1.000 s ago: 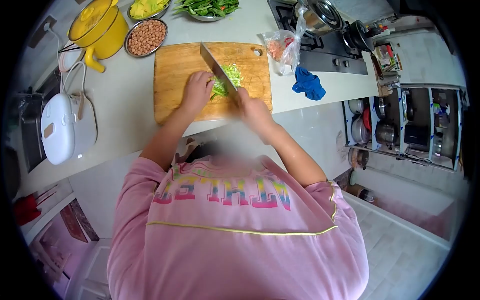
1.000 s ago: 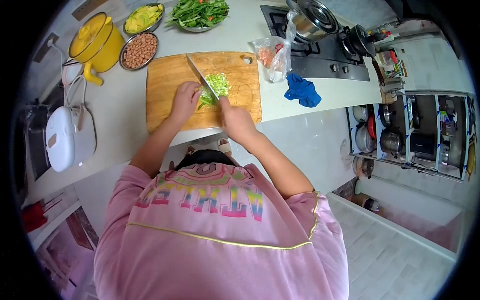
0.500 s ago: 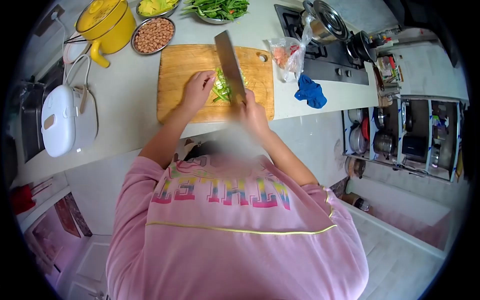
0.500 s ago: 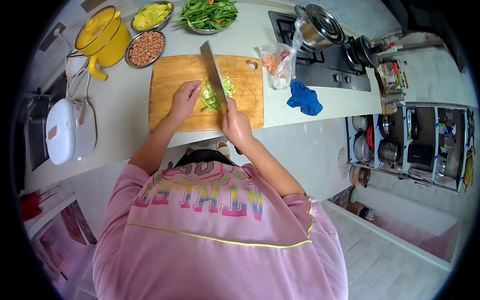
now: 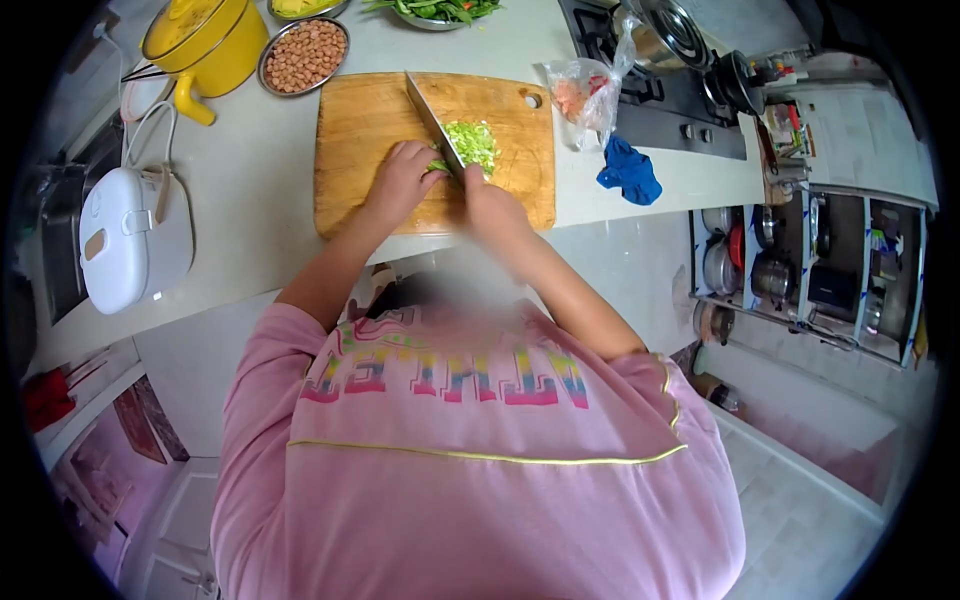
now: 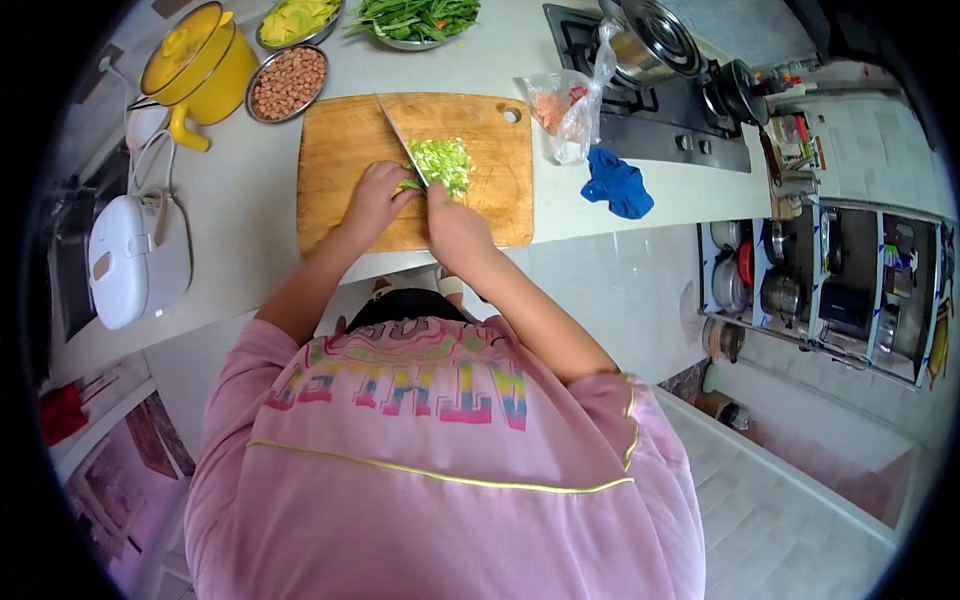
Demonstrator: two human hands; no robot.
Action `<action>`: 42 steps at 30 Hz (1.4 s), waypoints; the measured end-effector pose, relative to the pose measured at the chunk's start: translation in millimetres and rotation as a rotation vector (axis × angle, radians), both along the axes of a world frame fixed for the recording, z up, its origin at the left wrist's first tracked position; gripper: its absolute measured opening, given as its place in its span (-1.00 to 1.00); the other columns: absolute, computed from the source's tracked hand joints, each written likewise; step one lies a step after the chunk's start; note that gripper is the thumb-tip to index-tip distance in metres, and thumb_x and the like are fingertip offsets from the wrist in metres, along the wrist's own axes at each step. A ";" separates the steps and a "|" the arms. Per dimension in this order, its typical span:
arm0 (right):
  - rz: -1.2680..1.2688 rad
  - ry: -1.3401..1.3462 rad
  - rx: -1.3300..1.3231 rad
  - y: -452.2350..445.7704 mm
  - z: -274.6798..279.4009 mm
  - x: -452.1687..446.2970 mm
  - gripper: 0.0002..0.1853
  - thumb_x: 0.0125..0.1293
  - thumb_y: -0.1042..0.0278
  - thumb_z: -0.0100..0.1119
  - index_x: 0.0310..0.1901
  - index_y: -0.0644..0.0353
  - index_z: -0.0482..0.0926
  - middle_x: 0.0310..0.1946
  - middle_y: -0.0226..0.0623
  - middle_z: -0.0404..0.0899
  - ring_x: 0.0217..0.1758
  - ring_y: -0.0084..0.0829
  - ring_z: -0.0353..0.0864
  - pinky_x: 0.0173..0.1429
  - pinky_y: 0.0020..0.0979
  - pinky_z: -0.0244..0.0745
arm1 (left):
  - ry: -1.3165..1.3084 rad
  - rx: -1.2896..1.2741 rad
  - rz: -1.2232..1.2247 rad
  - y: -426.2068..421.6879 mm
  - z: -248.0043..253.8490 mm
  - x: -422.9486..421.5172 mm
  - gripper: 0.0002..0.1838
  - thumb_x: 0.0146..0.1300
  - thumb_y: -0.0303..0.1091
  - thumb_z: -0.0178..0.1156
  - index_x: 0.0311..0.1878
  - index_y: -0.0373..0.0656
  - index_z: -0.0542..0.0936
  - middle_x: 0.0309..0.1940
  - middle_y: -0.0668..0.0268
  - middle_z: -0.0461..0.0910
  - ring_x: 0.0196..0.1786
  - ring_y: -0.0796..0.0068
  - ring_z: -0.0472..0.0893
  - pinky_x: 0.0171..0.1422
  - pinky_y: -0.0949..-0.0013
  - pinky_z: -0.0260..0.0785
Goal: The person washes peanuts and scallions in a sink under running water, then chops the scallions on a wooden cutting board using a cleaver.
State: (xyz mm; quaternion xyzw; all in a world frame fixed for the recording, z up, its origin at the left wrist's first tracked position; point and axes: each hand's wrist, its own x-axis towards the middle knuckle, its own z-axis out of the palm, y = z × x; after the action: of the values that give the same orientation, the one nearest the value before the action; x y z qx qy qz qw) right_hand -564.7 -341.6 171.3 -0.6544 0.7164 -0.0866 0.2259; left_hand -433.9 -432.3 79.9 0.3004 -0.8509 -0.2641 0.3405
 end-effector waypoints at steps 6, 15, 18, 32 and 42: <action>-0.089 -0.089 -0.129 8.0 -15.5 -17.4 -0.66 0.09 0.54 -0.06 -0.08 0.29 0.17 -0.62 0.12 0.46 -0.50 0.12 0.49 -0.45 0.01 0.34 | 0.024 -0.008 0.044 -1.4 3.8 -0.8 -0.76 -0.05 -0.38 0.30 -0.29 -0.21 0.51 -0.29 0.19 0.48 -0.17 0.15 0.45 -0.07 0.26 0.33; -0.016 -0.089 -0.107 27.6 5.9 -10.2 -0.69 0.08 0.54 -0.06 -0.11 0.30 0.20 -0.64 0.10 0.46 -0.51 0.12 0.49 -0.43 0.02 0.35 | 0.003 -0.025 0.072 1.8 -0.2 10.2 -0.88 0.00 -0.42 0.24 -0.36 -0.15 0.52 -0.41 0.24 0.47 -0.24 0.18 0.46 -0.17 0.23 0.33; 0.011 -0.076 -0.092 25.0 -0.7 -4.4 -0.71 0.04 0.57 -0.06 -0.16 0.31 0.21 -0.62 0.13 0.47 -0.49 0.14 0.49 -0.40 0.04 0.36 | 0.048 -0.055 0.077 3.5 -2.7 9.9 -0.90 0.01 -0.45 0.22 -0.37 -0.16 0.53 -0.41 0.23 0.46 -0.25 0.18 0.46 -0.17 0.23 0.33; -0.057 -0.182 -0.210 27.3 -4.8 -6.3 -0.65 0.12 0.55 -0.07 -0.04 0.33 0.16 -0.62 0.15 0.45 -0.51 0.16 0.47 -0.41 0.05 0.33 | -0.004 -0.037 0.099 10.6 7.4 24.2 -0.73 -0.03 -0.40 0.28 -0.21 -0.16 0.53 -0.35 0.22 0.49 -0.23 0.17 0.49 -0.13 0.25 0.35; 0.017 -0.058 -0.080 4.5 -3.5 19.7 -0.67 -0.01 0.60 -0.02 -0.18 0.37 0.18 -0.59 0.16 0.48 -0.44 0.14 0.51 -0.35 0.02 0.39 | -0.012 0.027 0.105 4.3 -1.8 15.3 -0.91 0.03 -0.43 0.22 -0.36 -0.18 0.56 -0.40 0.22 0.49 -0.26 0.18 0.48 -0.18 0.25 0.35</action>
State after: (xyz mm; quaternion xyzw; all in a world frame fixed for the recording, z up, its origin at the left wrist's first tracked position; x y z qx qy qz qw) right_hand -544.9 -337.2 167.7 -0.6661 0.6999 -0.1325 0.2209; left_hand -418.6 -428.0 78.1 0.3509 -0.8324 -0.2556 0.3445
